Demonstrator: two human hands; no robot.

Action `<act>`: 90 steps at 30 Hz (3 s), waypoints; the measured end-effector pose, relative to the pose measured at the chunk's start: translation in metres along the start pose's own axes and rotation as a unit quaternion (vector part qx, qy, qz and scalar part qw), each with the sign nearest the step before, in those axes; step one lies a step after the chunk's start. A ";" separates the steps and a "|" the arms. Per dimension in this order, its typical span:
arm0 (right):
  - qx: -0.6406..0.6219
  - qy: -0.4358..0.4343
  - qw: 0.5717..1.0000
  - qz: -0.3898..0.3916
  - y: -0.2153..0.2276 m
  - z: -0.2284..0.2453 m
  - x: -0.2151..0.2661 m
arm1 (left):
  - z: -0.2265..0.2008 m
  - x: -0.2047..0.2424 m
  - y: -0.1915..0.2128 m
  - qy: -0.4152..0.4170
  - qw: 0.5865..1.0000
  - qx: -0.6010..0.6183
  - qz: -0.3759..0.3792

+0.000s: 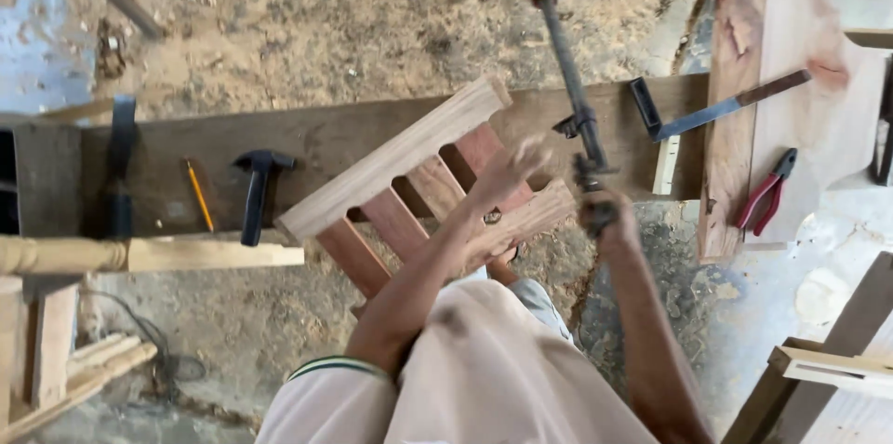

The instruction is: The person assembles a wooden chair back on a workbench. They take nails from a wooden box, position a rail against the frame, drive nails with a hammer, tighten a bar clamp across the assembly, then lift and reposition the chair back to check the fit of its slats.

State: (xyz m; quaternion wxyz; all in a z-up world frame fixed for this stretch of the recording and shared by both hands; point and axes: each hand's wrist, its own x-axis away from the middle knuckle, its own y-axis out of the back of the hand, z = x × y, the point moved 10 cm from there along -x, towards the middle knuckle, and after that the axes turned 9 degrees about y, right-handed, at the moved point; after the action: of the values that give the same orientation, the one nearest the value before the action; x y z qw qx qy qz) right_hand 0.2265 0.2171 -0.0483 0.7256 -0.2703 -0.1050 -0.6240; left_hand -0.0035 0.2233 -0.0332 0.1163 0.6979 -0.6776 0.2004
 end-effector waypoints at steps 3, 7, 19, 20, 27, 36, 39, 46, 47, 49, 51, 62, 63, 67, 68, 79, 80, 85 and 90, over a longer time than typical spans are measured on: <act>-0.027 -0.009 0.999 -0.017 0.077 -0.017 -0.029 | 0.101 0.075 0.028 -0.008 0.999 -0.038 -0.033; -0.003 0.031 0.999 0.007 0.124 -0.014 -0.054 | 0.247 0.214 0.083 0.267 0.911 0.271 -0.160; -0.054 -0.071 0.994 0.065 0.148 -0.061 -0.061 | 0.392 0.258 0.058 0.209 0.608 0.682 -0.349; -0.051 -0.073 0.993 0.078 0.139 -0.061 -0.067 | 0.391 0.246 0.058 0.199 0.604 0.686 -0.354; -0.149 -0.101 0.984 0.005 0.138 -0.063 -0.047 | 0.415 0.182 0.059 -0.007 0.472 0.789 -0.394; -0.133 -0.171 0.967 -0.130 0.134 -0.125 -0.008 | 0.348 0.190 0.067 -0.132 0.579 0.731 -0.335; -0.064 -0.218 0.967 -0.116 0.159 -0.160 0.013 | 0.350 0.221 0.063 -0.137 0.611 0.710 -0.324; 0.296 -0.252 0.917 0.084 0.140 -0.193 0.058 | 0.322 0.270 0.123 -0.201 0.645 0.645 -0.357; 0.294 -0.248 0.919 0.087 0.131 -0.193 0.058 | 0.273 0.287 0.128 -0.205 0.647 0.643 -0.356; 0.283 -0.235 0.921 0.130 0.108 -0.194 0.063 | 0.180 0.331 0.137 -0.185 0.672 0.592 -0.405; 0.277 -0.208 0.927 0.146 0.082 -0.184 0.069 | 0.165 0.345 0.178 -0.196 0.714 0.533 -0.409; 0.022 0.058 0.980 0.187 -0.091 -0.003 0.097 | -0.070 0.324 0.228 -0.216 0.939 0.038 -0.264; -0.054 0.046 0.983 0.168 -0.092 0.017 0.107 | -0.081 0.326 0.219 -0.196 0.941 0.008 -0.275; -0.085 0.206 0.970 0.098 -0.074 0.106 0.141 | -0.154 0.331 0.171 -0.217 0.952 -0.041 -0.210; -0.087 0.210 0.970 0.086 -0.069 0.114 0.150 | -0.159 0.333 0.165 -0.216 0.955 -0.042 -0.198; 0.062 0.342 0.930 0.123 -0.079 0.085 0.282 | -0.016 0.401 0.157 -0.179 0.939 -0.193 -0.220; 0.062 0.337 0.931 0.124 -0.072 0.073 0.280 | -0.013 0.403 0.156 -0.174 0.940 -0.192 -0.222; 0.006 0.326 0.934 0.145 -0.045 0.057 0.269 | 0.004 0.408 0.148 -0.124 0.957 -0.097 -0.243; -0.052 0.318 0.937 0.133 -0.039 0.058 0.266 | 0.009 0.405 0.144 -0.094 0.962 -0.077 -0.243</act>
State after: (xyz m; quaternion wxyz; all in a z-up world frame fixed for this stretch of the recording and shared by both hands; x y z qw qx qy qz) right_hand 0.2526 0.0186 0.1402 0.7825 -0.1068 0.2004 -0.5797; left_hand -0.1445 -0.1521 0.1205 0.1508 0.8464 -0.5085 0.0469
